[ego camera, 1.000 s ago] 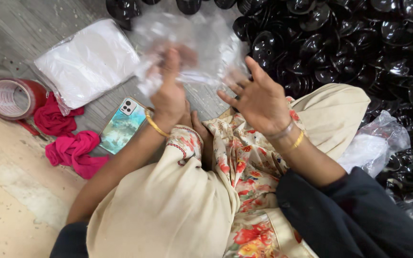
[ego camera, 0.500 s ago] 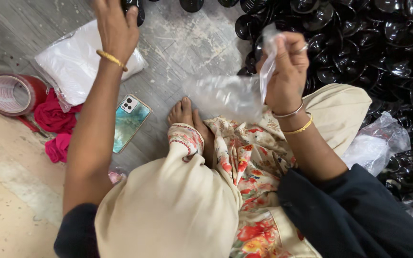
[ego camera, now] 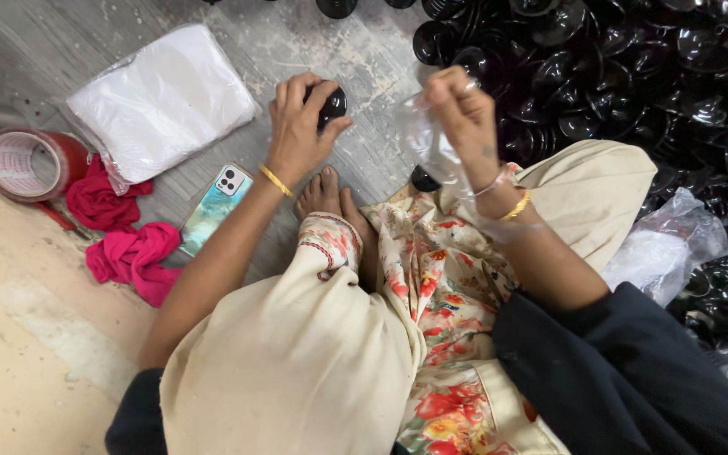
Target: The person sits on the floor and packs black plastic parts one at a time into small clear plastic bags, twisting the bag closed and setting filled bags aside. They repeatedly reach for a new part from the pile and a fresh bag to continue packing.
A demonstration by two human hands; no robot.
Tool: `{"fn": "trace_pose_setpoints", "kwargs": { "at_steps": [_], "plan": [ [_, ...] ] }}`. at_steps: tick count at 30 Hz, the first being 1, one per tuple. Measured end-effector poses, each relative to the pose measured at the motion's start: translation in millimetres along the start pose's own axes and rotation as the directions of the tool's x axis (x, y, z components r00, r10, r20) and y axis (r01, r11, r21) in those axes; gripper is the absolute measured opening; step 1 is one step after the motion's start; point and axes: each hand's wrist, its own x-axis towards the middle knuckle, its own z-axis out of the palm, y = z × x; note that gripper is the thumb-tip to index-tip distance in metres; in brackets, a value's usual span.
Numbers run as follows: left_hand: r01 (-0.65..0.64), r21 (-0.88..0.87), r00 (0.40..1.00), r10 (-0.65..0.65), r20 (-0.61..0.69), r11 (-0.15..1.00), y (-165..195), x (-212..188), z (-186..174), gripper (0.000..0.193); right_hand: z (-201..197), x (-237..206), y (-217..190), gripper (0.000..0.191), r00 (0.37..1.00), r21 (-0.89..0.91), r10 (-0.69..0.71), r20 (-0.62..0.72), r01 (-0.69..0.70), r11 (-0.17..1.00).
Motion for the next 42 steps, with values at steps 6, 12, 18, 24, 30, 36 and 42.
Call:
{"fn": "trace_pose_setpoints", "kwargs": {
  "at_steps": [6, 12, 18, 24, 30, 36, 42],
  "plan": [
    [0.048, -0.654, 0.999, -0.048, 0.019, 0.755, 75.1, -1.2, 1.8, 0.039, 28.8, -13.9, 45.9, 0.030, 0.989, 0.062, 0.092, 0.114, -0.099, 0.993],
    [0.399, -0.889, 0.891, -0.326, 0.317, 0.227, 68.7, -31.9, 27.1, 0.017, 38.9, -23.4, 51.7, 0.029, 0.960, 0.234, 0.242, 0.142, -0.270, 0.934],
    [0.475, -0.826, 0.733, -0.382, 0.563, -0.304, 34.2, -43.3, 25.8, 0.013, 19.7, -5.9, 45.7, 0.026, 0.802, 0.741, 0.529, 0.277, -0.529, 0.414],
    [0.613, -0.754, 0.738, -0.513, 0.438, 0.238, -0.8, -32.5, 8.0, 0.009, 27.4, -4.0, 55.8, 0.015, 0.915, 0.616, 0.322, 0.245, -0.403, 0.677],
    [0.520, -0.428, 0.763, -0.627, -0.155, 0.739, -44.0, 1.0, 45.1, 0.019, 88.4, 52.5, 99.6, 0.016, 0.957, 0.185, 0.166, -0.238, -0.123, 0.975],
    [0.685, -0.539, 0.567, -0.823, -0.026, 0.490, -107.7, -12.4, 95.3, 0.018, 109.4, 66.6, 120.2, 0.016, 0.935, -0.227, 0.074, -0.346, -0.160, 0.961],
    [0.534, -0.553, 0.748, -0.662, -0.043, 0.639, -103.8, -44.5, 102.5, 0.022, 105.4, 46.3, 124.3, 0.012, 0.955, -0.302, 0.074, -0.286, -0.163, 0.939]
  ]
}}
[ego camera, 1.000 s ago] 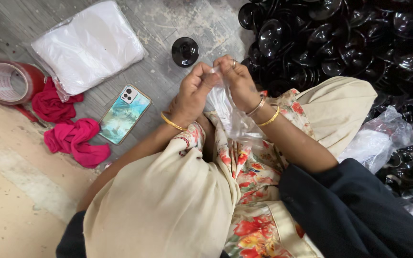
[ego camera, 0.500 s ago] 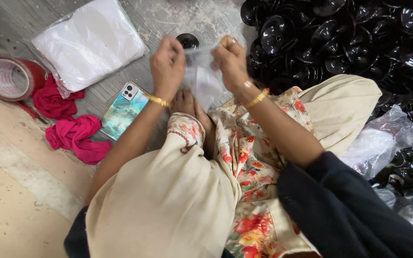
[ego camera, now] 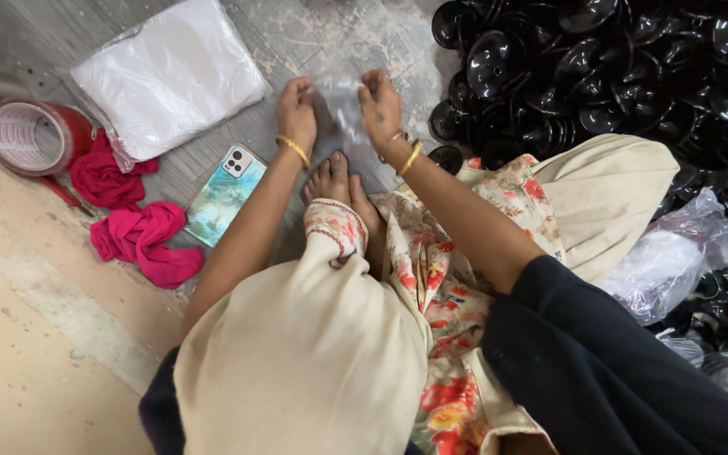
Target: The person sits on the floor and packs black plastic parts one at a time into small clear plastic bags, twisting the bag closed and setting filled bags aside. They repeatedly reach for a new part from the pile and a fresh bag to continue packing.
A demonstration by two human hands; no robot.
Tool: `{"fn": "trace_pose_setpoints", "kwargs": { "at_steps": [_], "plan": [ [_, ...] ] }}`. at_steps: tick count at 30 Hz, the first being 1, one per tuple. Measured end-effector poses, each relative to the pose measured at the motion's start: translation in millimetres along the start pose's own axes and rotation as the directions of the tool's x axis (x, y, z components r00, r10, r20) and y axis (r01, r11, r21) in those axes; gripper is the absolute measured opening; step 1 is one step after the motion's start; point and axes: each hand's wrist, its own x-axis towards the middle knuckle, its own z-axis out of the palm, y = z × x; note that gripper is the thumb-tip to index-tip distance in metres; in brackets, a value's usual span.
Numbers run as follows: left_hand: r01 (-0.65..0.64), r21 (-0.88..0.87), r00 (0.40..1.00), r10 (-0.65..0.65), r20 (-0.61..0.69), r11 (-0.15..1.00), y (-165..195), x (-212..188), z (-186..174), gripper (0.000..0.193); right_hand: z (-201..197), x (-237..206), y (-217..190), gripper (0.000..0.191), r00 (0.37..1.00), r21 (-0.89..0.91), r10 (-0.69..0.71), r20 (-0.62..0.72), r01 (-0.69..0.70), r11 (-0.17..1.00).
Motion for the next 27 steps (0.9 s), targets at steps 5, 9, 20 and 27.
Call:
{"fn": "trace_pose_setpoints", "kwargs": {
  "at_steps": [5, 9, 20, 27],
  "plan": [
    [0.304, -0.472, 0.929, -0.148, 0.339, 0.827, 50.3, -21.4, -12.8, 0.023, -25.6, -8.6, 4.5, 0.010, 0.982, 0.388, -0.018, 0.190, -0.058, 0.920],
    [0.488, -0.545, 0.799, -0.098, 0.593, 0.682, 105.7, -24.7, -32.6, 0.019, -54.2, 0.3, -5.5, 0.012, 0.945, 0.471, 0.037, 0.325, -0.196, 0.860],
    [0.223, -0.365, 0.653, 0.140, 0.745, 0.904, 187.0, -15.3, -40.4, 0.029, -100.4, 7.2, -100.9, 0.012, 0.812, 0.342, -0.221, 0.540, 0.028, 0.939],
    [0.447, -0.375, 0.613, 0.028, 0.790, 0.812, 166.6, -32.3, -31.6, 0.026, -85.0, 6.3, -119.3, 0.006, 0.856, 0.356, -0.080, 0.511, -0.126, 0.926]
  ]
}}
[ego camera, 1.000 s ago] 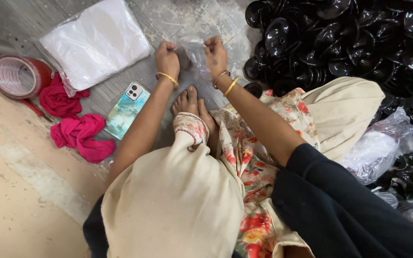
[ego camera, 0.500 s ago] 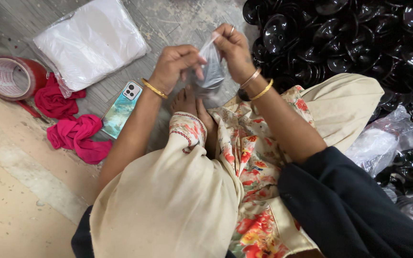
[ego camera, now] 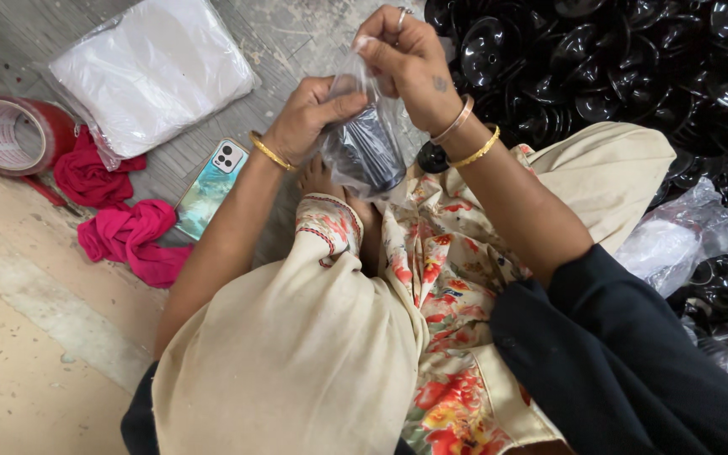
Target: The person sits on the floor and packs black plastic parts one at a time into small clear plastic bags, twisting the bag closed and setting filled bags aside. They repeatedly reach for a new part from the pile and a fresh bag to continue packing.
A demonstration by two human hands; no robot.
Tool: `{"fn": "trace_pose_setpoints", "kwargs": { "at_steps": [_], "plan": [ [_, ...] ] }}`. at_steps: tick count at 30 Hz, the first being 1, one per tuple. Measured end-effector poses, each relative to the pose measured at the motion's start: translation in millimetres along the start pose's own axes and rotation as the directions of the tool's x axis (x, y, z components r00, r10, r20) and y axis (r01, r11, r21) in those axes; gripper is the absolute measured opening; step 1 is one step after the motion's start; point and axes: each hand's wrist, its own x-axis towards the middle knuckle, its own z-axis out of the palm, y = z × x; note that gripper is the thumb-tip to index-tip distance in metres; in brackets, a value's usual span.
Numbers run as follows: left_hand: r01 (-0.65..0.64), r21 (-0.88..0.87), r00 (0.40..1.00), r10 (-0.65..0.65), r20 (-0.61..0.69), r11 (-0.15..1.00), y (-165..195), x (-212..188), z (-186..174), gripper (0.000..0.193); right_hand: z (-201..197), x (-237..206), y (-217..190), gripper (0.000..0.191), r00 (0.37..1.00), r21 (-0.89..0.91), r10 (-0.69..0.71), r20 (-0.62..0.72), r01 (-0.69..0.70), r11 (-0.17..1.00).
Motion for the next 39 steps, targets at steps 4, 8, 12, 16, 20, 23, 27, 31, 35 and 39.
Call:
{"fn": "trace_pose_setpoints", "kwargs": {
  "at_steps": [4, 8, 12, 16, 20, 23, 27, 31, 35, 39],
  "plan": [
    [-0.016, 0.061, 0.997, 0.020, -0.074, 0.998, -17.4, -2.4, -4.7, 0.030, -2.4, 0.7, 1.6, 0.005, 0.999, -0.032, 0.025, -0.025, -0.026, 0.999],
    [-0.009, 0.064, 0.997, 0.014, -0.082, 0.998, -18.3, -2.6, -2.3, 0.030, -4.7, -2.2, 0.8, 0.006, 1.000, -0.011, -0.001, 0.019, 0.001, 1.000],
    [-0.262, 0.278, 0.965, 0.259, 0.050, 0.924, 5.4, -5.9, 11.6, 0.026, -10.8, -11.3, -15.1, 0.011, 0.978, -0.334, -0.171, 0.117, 0.201, 0.921],
    [-0.369, 0.820, 0.884, 0.438, 0.165, 0.437, 52.4, -21.1, 26.8, 0.015, -18.3, -21.9, -48.0, 0.017, 0.789, -0.722, -0.378, 0.484, 0.605, 0.336],
    [-0.431, 0.902, 0.791, 0.478, 0.382, -0.007, 90.1, -39.0, 52.4, 0.015, -20.3, -32.1, -84.8, 0.022, 0.670, -0.718, -0.303, 0.678, 0.692, -0.076],
    [-0.371, 0.921, 0.800, 0.464, 0.380, -0.114, 107.2, -42.1, 66.8, 0.012, -18.9, -43.6, -102.4, 0.013, 0.610, -0.708, -0.381, 0.695, 0.673, -0.214],
    [-0.238, 0.968, 0.770, 0.592, 0.238, -0.080, 110.9, -39.6, 76.4, 0.031, -10.7, -56.5, -105.9, 0.009, 0.628, -0.755, -0.435, 0.645, 0.611, -0.237],
    [-0.141, 0.985, 0.810, 0.560, 0.172, -0.097, 100.7, -35.9, 74.8, 0.027, 3.6, -60.2, -101.9, 0.026, 0.744, -0.858, -0.429, 0.512, 0.467, -0.213],
    [-0.106, 0.975, 0.807, 0.555, 0.200, -0.197, 89.2, -34.3, 66.0, 0.022, 9.8, -59.1, -101.4, 0.017, 0.782, -0.896, -0.437, 0.444, 0.401, -0.192],
    [-0.129, 0.976, 0.797, 0.568, 0.206, -0.173, 84.4, -38.6, 59.1, 0.023, -2.1, -64.4, -94.1, 0.013, 0.808, -0.923, -0.455, 0.375, 0.371, -0.101]
  ]
}}
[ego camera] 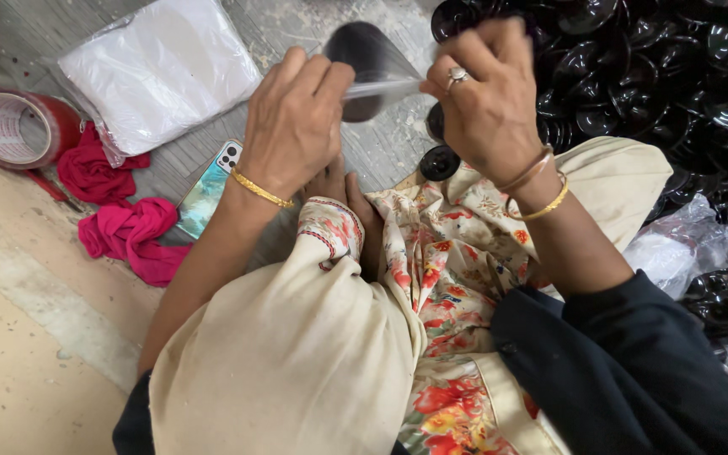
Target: The person sits on the floor and packs black plastic parts one at a time into small clear plastic bags, twisting the bag closed and setting filled bags aside. They repeatedly reach for a new part from the pile and a fresh bag to continue packing.
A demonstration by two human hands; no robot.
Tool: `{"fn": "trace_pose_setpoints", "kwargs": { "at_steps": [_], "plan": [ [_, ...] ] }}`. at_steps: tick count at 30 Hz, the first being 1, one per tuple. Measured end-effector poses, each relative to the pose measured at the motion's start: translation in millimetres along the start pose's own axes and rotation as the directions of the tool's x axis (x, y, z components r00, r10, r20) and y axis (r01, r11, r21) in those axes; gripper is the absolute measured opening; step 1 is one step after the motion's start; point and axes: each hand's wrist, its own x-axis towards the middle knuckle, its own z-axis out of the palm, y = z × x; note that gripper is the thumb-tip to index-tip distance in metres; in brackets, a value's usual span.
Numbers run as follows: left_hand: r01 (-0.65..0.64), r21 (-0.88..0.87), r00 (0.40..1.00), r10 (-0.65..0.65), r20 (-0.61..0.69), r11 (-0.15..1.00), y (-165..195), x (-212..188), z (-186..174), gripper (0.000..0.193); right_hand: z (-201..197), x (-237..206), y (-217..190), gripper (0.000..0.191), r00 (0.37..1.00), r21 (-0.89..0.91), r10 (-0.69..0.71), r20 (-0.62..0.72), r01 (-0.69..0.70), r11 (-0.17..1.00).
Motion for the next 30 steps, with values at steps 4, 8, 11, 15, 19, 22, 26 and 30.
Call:
{"fn": "trace_pose_setpoints", "kwargs": {
  "at_steps": [4, 8, 11, 15, 19, 22, 26, 30],
  "plan": [
    [0.003, -0.148, 1.000, 0.001, 0.023, 0.989, -1.0, -1.3, -7.2, 0.029, 14.1, -17.6, 18.0, 0.021, 0.855, 0.654, 0.334, 0.397, -0.518, 0.550],
    [-0.160, -0.255, 0.985, 0.171, 0.019, 0.954, 14.8, 4.8, -3.6, 0.034, 31.2, -22.7, 43.3, 0.015, 0.701, 0.613, 0.156, 0.696, -0.466, -0.638],
    [-0.342, -0.241, 0.935, 0.353, 0.002, 0.908, 32.6, 10.8, 10.2, 0.024, 46.5, -31.8, 39.8, 0.015, 0.632, 0.490, 0.108, 0.768, -0.469, -0.735],
    [-0.462, -0.359, 0.869, 0.494, -0.001, 0.811, 38.2, 17.3, 20.8, 0.013, 48.5, -45.5, 33.4, 0.012, 0.654, 0.498, 0.074, 0.753, -0.492, -0.714],
    [-0.473, -0.284, 0.868, 0.497, 0.016, 0.834, 38.4, 22.9, 20.7, 0.008, 33.9, -42.5, 48.5, 0.009, 0.684, 0.428, 0.066, 0.726, -0.375, -0.823],
    [-0.507, -0.247, 0.853, 0.522, -0.009, 0.826, 39.3, 27.1, 21.3, 0.009, 42.0, -44.5, 31.8, 0.005, 0.678, 0.625, 0.192, 0.709, -0.480, -0.616],
    [-0.449, -0.321, 0.886, 0.463, -0.035, 0.834, 28.6, 29.4, 27.0, 0.018, 49.3, -49.1, 8.5, 0.028, 0.572, 0.616, 0.229, 0.788, -0.722, -0.316],
    [-0.130, -0.501, 0.990, 0.139, -0.020, 0.856, 14.0, 22.9, 36.0, 0.020, 34.0, -39.4, 4.1, 0.012, 0.779, 0.787, 0.249, 0.576, -0.610, 0.089]
  ]
}}
